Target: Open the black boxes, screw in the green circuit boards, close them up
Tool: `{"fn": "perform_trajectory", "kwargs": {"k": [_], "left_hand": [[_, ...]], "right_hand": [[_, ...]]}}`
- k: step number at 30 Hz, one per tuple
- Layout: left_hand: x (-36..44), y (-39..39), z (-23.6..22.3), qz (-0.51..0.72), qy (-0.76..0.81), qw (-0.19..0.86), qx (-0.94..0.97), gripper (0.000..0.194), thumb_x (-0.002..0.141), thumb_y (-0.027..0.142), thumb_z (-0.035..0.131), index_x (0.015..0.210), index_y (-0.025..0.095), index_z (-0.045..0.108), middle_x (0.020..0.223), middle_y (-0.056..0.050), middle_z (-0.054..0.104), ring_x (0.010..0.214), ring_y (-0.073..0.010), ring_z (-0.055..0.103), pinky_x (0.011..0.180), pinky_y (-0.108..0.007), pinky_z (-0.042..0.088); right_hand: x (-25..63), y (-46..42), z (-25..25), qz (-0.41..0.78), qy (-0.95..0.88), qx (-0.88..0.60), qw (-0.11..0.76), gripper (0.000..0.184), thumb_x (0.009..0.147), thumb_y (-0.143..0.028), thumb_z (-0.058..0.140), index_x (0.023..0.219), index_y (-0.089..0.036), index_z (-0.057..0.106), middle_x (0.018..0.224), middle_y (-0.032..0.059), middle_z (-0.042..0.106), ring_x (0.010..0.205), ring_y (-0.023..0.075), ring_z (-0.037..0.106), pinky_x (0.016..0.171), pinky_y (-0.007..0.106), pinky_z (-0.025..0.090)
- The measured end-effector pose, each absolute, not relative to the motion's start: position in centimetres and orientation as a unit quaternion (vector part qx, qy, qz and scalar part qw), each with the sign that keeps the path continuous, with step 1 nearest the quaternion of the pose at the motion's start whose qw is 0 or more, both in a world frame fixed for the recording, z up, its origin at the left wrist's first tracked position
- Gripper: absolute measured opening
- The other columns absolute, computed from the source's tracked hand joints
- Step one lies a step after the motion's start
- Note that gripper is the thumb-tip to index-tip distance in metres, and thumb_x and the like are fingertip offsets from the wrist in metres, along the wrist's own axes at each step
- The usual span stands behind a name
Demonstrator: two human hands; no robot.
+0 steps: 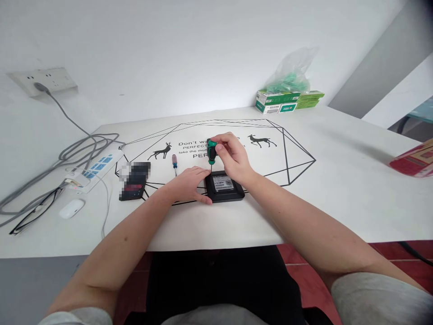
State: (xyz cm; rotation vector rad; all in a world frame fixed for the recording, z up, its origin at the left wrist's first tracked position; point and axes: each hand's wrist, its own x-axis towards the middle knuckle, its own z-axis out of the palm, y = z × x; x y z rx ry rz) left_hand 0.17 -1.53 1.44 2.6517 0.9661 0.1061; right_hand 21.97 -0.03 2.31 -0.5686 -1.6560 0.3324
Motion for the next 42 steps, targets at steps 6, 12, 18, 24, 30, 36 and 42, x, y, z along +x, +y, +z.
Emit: {"fn": "perform_trajectory", "kwargs": {"k": [6,12,18,24,30,36,42], "left_hand": [[0.04,-1.28,1.31,0.048,0.332,0.164,0.928,0.104,0.082,0.085,0.077,0.157,0.017,0.053,0.156,-0.019,0.061,0.145,-0.0418,0.052,0.123,-0.053,0.040],[0.05,-1.48,1.49,0.048,0.339,0.174,0.923,0.103,0.083,0.081,0.080,0.158,0.016,0.053,0.157,-0.019,0.059,0.145,-0.0416,0.052,0.123,-0.052,0.040],[-0.05,-1.44,1.39,0.048,0.339,0.174,0.924,0.103,0.082,0.082,0.079,0.158,0.017,0.053,0.158,-0.019,0.059,0.146,-0.0418,0.052,0.123,-0.052,0.040],[-0.02,-1.41,1.38,0.052,0.333,0.177,0.924,0.101,0.083,0.083,0.078,0.157,0.017,0.054,0.156,-0.019,0.060,0.145,-0.0416,0.052,0.123,-0.052,0.040],[-0.08,-1.41,1.28,0.050,0.333,0.171,0.926,0.102,0.084,0.085,0.075,0.158,0.018,0.053,0.157,-0.018,0.060,0.146,-0.0418,0.052,0.123,-0.052,0.040],[0.01,-1.36,1.20,0.049,0.335,0.174,0.925,0.102,0.083,0.084,0.077,0.158,0.019,0.053,0.158,-0.018,0.060,0.147,-0.0421,0.052,0.124,-0.053,0.039],[-0.04,-1.47,1.38,0.046,0.341,0.179,0.922,0.103,0.083,0.083,0.078,0.159,0.018,0.052,0.159,-0.018,0.059,0.147,-0.0417,0.051,0.124,-0.052,0.039]], "right_hand": [[21.83,-0.03,2.53,0.261,-0.707,-0.225,0.618,0.026,0.108,-0.054,0.058,0.118,-0.030,0.060,0.142,0.0088,0.063,0.119,0.0236,0.070,0.095,0.046,0.062],[21.55,0.12,2.27,0.275,-0.682,-0.250,0.630,0.031,0.101,-0.056,0.071,0.110,-0.030,0.056,0.111,0.0023,0.067,0.093,0.0176,0.067,0.079,0.038,0.062],[21.87,0.36,2.39,0.185,-0.703,-0.271,0.630,0.028,0.100,-0.053,0.071,0.112,-0.029,0.065,0.106,0.0028,0.060,0.090,0.0185,0.060,0.078,0.039,0.057],[21.77,0.34,2.15,0.213,-0.707,-0.265,0.620,0.029,0.094,-0.045,0.080,0.116,-0.031,0.066,0.111,0.0029,0.063,0.084,0.0173,0.059,0.074,0.038,0.057],[21.89,0.06,2.33,0.290,-0.701,-0.239,0.606,0.022,0.102,-0.043,0.068,0.120,-0.031,0.066,0.111,0.0036,0.069,0.092,0.0185,0.066,0.079,0.039,0.062],[21.72,0.11,2.32,0.279,-0.700,-0.250,0.608,0.027,0.098,-0.046,0.073,0.120,-0.031,0.067,0.114,0.0038,0.069,0.092,0.0188,0.065,0.079,0.040,0.061],[21.71,0.27,2.09,0.209,-0.699,-0.280,0.625,0.031,0.094,-0.047,0.079,0.118,-0.031,0.068,0.104,0.0017,0.063,0.091,0.0193,0.062,0.083,0.041,0.058]]}}
